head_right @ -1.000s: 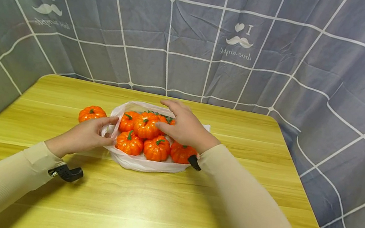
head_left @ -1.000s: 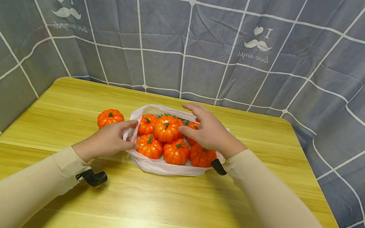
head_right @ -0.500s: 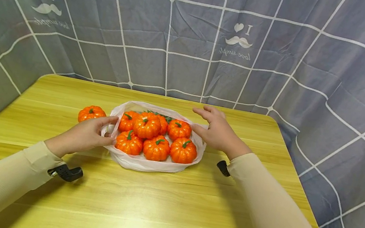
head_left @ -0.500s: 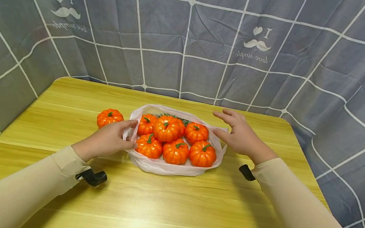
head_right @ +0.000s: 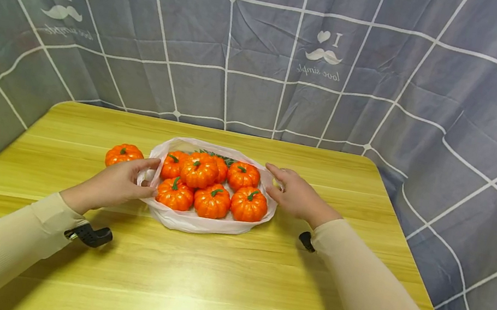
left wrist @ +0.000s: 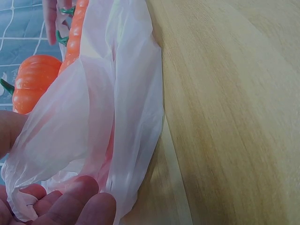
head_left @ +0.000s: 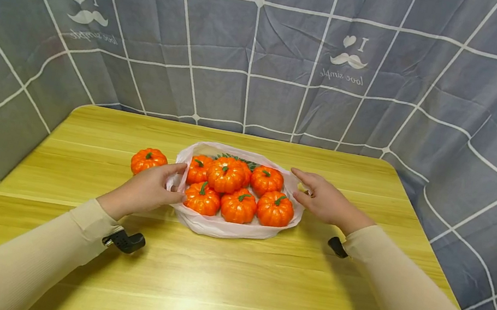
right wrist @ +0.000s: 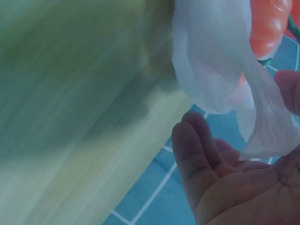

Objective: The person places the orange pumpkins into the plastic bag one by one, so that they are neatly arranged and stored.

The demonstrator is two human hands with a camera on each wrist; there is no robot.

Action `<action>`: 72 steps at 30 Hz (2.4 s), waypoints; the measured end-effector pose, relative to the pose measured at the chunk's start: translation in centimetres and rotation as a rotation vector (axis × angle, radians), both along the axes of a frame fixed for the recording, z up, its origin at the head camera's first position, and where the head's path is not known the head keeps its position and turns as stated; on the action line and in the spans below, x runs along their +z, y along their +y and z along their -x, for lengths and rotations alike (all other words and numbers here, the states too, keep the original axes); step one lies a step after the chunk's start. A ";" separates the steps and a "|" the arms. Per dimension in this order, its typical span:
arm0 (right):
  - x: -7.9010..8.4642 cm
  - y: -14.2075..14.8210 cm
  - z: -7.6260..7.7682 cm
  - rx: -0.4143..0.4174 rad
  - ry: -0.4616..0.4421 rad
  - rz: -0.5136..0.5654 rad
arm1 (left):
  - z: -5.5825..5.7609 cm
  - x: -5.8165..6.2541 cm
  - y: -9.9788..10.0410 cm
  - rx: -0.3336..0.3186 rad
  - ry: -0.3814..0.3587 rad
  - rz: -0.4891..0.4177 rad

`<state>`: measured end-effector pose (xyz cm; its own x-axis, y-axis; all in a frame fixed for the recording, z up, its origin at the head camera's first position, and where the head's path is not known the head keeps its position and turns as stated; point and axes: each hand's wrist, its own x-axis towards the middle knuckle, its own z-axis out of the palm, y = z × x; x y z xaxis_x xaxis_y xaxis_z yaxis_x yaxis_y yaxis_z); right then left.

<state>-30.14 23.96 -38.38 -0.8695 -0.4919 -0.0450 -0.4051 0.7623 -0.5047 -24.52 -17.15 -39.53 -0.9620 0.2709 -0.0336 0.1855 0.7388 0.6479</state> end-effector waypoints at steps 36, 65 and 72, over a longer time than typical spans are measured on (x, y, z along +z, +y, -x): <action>-0.1 -0.5 0.0 -0.130 0.056 -0.023 | -0.1 1.4 -1.9 0.017 0.039 -0.135; -0.4 0.2 -0.1 -0.142 -0.005 0.074 | 4.4 -0.8 -7.8 0.120 -0.108 0.013; -0.4 0.3 -0.2 -0.148 -0.012 0.075 | 4.7 -1.4 -7.8 0.119 -0.133 -0.025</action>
<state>-29.97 24.21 -38.82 -0.9323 -0.3608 -0.0238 -0.2847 0.7732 -0.5666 -29.26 -24.95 -40.88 -0.9749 0.1575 -0.1576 0.0089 0.7341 0.6790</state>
